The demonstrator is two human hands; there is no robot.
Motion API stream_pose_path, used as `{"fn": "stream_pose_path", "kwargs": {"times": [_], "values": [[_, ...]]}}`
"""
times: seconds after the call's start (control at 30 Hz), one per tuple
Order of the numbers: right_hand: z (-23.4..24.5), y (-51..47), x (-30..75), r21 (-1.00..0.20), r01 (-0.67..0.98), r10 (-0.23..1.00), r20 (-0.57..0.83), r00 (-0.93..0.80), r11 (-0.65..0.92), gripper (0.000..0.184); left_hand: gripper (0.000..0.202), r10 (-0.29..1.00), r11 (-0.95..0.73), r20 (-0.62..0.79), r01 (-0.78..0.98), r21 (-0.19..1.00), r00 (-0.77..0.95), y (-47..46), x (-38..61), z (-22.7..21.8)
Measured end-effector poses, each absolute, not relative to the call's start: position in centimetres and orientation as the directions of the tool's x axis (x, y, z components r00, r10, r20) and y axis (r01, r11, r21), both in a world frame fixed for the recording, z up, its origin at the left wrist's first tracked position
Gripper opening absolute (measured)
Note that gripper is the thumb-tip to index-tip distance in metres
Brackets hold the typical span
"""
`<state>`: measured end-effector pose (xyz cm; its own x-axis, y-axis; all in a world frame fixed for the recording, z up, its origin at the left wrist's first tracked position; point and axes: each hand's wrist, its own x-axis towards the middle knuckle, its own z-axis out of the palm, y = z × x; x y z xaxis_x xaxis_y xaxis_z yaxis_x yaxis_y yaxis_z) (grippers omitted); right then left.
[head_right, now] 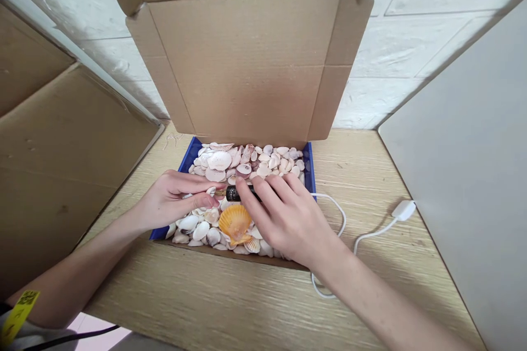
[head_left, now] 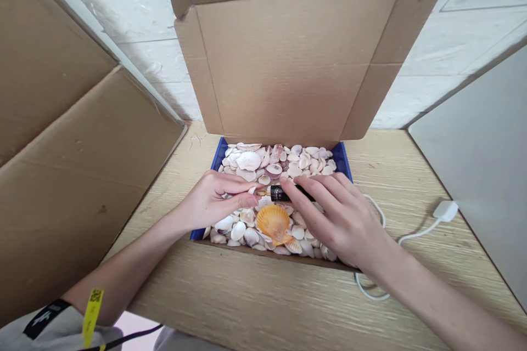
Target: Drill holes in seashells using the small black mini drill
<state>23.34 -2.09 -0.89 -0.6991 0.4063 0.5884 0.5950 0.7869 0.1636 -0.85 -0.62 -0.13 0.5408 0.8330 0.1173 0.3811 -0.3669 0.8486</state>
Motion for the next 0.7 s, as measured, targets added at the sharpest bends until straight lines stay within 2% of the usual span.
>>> {"fn": "stream_pose_path", "kwargs": {"times": [0.13, 0.27, 0.5, 0.7], "values": [[-1.16, -2.26, 22.95, 0.141, 0.581, 0.411, 0.575, -0.707, 0.801, 0.027, 0.025, 0.813, -0.371, 0.109, 0.365, 0.854, 0.572, -0.72, -0.74, -0.05], [-1.2, -2.42, 22.84, 0.12, 0.596, 0.432, 0.578, -0.692, 0.794, 0.029, 0.025, 0.839, -0.343, 0.1, 0.377, 0.86, 0.535, -0.75, -0.57, 0.07], [-1.25, -2.28, 23.0, 0.064, 0.596, 0.441, 0.609, -0.659, 0.801, 0.031, 0.04, 0.872, -0.239, 0.031, 0.368, 0.899, 0.489, -0.91, -0.52, 0.06], [-1.35, -2.22, 23.1, 0.013, 0.609, 0.472, 0.618, -0.629, 0.793, 0.033, 0.034, 0.883, -0.151, -0.03, 0.343, 0.927, 0.468, -1.0, -0.6, -0.23]]}}
